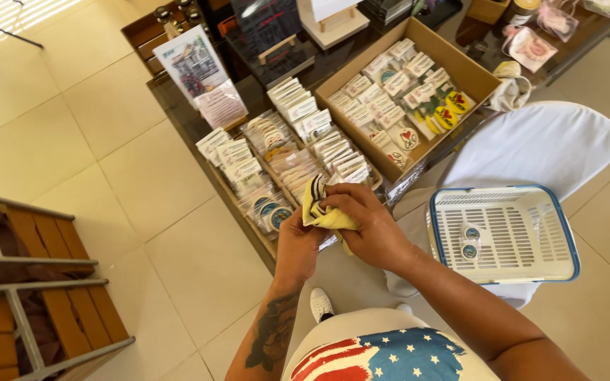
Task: Wiping souvenir items with a cleaning cloth and organizing them into display boxes.
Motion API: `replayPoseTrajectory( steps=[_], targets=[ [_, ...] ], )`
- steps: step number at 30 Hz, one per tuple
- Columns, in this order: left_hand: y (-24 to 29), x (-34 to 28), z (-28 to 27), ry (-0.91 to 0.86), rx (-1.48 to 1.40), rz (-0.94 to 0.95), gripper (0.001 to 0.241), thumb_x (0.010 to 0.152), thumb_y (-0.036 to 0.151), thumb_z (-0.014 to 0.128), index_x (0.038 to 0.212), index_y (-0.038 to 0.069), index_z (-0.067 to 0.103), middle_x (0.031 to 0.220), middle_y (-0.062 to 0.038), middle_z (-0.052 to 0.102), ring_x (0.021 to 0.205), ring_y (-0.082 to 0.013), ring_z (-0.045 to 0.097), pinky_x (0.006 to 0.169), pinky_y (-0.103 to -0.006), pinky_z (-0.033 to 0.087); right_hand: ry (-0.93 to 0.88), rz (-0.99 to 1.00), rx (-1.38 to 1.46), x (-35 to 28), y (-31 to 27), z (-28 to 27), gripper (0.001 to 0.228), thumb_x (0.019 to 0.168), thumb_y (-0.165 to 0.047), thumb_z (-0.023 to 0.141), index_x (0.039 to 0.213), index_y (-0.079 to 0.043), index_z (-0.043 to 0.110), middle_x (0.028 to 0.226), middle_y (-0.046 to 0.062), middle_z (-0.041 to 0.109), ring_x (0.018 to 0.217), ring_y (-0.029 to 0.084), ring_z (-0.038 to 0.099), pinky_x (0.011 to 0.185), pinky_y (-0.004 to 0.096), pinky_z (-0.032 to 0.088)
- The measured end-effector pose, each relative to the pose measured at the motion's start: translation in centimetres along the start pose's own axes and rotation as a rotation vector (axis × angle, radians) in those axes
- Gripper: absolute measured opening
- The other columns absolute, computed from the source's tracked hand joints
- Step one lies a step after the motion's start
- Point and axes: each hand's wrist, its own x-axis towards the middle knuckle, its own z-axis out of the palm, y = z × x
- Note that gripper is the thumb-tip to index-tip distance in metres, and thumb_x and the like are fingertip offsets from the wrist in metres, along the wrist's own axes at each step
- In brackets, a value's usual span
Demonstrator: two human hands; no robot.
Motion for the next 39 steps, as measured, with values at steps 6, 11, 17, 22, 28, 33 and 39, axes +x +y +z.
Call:
replayPoseTrajectory(
  steps=[6, 11, 17, 22, 28, 33, 39],
  targets=[
    [0.8, 0.1, -3.3, 0.075, -0.02, 0.061, 0.046, 0.077, -0.008, 0.079, 0.122, -0.002, 0.073, 0.106, -0.012, 0.073, 0.089, -0.0162, 0.069, 0.081, -0.0329, 0.062, -0.084, -0.035, -0.037, 1.3, 0.5, 0.9, 0.038, 0.08, 0.005, 0.072, 0.115, -0.009, 0.071, 0.123, 0.017, 0.065, 0.114, 0.045, 0.064, 0.098, 0.052, 0.051],
    [0.6, 0.0, -3.6, 0.136, 0.016, 0.082, 0.046, 0.083, -0.003, 0.076, 0.128, -0.001, 0.069, 0.115, -0.013, 0.069, 0.093, -0.0179, 0.07, 0.083, -0.0337, 0.062, -0.173, 0.022, 0.025, 1.6, 1.0, 0.4, 0.037, 0.08, 0.006, 0.071, 0.115, -0.006, 0.071, 0.122, 0.022, 0.065, 0.112, 0.048, 0.065, 0.096, 0.055, 0.051],
    [0.2, -0.4, -2.2, 0.192, 0.039, 0.114, 0.04, 0.087, 0.001, 0.075, 0.127, -0.001, 0.07, 0.112, -0.016, 0.072, 0.094, -0.0203, 0.07, 0.087, -0.0374, 0.061, -0.285, 0.019, 0.008, 1.4, 2.4, 1.1, 0.035, 0.082, 0.002, 0.071, 0.116, -0.008, 0.069, 0.124, 0.024, 0.064, 0.114, 0.051, 0.063, 0.096, 0.055, 0.053],
    [-1.2, -0.2, -3.7, 0.227, 0.041, 0.124, 0.043, 0.084, 0.004, 0.081, 0.126, 0.003, 0.072, 0.111, -0.013, 0.074, 0.095, -0.0176, 0.069, 0.087, -0.0362, 0.061, -0.311, -0.012, -0.047, 2.8, 1.9, 0.6, 0.035, 0.082, 0.004, 0.068, 0.116, -0.009, 0.069, 0.123, 0.026, 0.063, 0.112, 0.051, 0.064, 0.093, 0.055, 0.054],
    [-0.6, -0.4, -3.8, 0.238, 0.081, 0.12, 0.046, 0.079, -0.005, 0.079, 0.124, 0.006, 0.074, 0.106, -0.013, 0.076, 0.091, -0.0195, 0.072, 0.083, -0.035, 0.061, -0.309, -0.142, -0.036, 3.1, 1.7, 2.0, 0.041, 0.082, 0.001, 0.071, 0.119, -0.014, 0.067, 0.129, 0.02, 0.061, 0.12, 0.049, 0.059, 0.098, 0.052, 0.053],
    [0.8, -0.8, -5.0, 0.281, 0.063, 0.189, 0.042, 0.085, 0.003, 0.078, 0.126, 0.003, 0.071, 0.109, -0.01, 0.074, 0.092, -0.0116, 0.068, 0.09, -0.0329, 0.059, -0.272, -0.107, 0.013, 3.7, 1.5, 2.4, 0.037, 0.085, 0.002, 0.068, 0.118, -0.014, 0.068, 0.127, 0.018, 0.06, 0.121, 0.047, 0.061, 0.101, 0.05, 0.053],
    [3.3, -1.3, -5.0, 0.335, 0.174, 0.204, 0.038, 0.087, 0.002, 0.072, 0.125, 0.006, 0.073, 0.105, -0.007, 0.074, 0.096, -0.0122, 0.068, 0.094, -0.0343, 0.057, -0.346, 0.02, 0.039, 5.2, 0.3, 2.3, 0.035, 0.085, 0.006, 0.065, 0.117, -0.01, 0.071, 0.123, 0.026, 0.061, 0.115, 0.046, 0.063, 0.1, 0.053, 0.053]
  ],
)
